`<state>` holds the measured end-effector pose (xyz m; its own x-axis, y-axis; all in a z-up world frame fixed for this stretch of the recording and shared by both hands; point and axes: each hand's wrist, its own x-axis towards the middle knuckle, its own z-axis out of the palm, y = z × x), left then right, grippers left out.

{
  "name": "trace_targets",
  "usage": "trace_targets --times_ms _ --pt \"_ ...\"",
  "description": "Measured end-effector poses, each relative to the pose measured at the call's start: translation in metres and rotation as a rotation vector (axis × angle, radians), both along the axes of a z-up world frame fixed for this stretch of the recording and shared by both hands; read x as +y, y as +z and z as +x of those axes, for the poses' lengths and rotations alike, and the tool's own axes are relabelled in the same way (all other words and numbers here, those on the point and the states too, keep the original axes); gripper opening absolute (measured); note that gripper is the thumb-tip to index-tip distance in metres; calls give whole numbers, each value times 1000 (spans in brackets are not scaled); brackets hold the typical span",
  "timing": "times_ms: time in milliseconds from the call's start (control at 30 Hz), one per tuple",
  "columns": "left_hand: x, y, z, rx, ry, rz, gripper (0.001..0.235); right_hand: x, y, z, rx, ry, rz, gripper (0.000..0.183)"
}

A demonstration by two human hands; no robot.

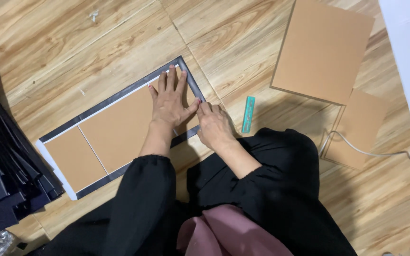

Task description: Assembling cardboard panels onto a white adhesive sheet using a smoothing tool to create a folder cover.

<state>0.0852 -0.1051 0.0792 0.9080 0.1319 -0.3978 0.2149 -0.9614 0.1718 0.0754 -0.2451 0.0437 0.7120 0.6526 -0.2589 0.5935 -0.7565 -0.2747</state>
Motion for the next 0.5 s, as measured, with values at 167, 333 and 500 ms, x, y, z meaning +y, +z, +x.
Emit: trace_targets --times_ms 167,333,500 --pt "3 -11 -2 9 24 -10 91 -37 36 8 12 -272 312 35" --pt "1 -11 -5 6 37 -18 97 -76 -4 18 -126 -671 164 61" --pt "5 -22 -3 -40 75 -63 101 -65 -22 29 -10 -655 643 60"
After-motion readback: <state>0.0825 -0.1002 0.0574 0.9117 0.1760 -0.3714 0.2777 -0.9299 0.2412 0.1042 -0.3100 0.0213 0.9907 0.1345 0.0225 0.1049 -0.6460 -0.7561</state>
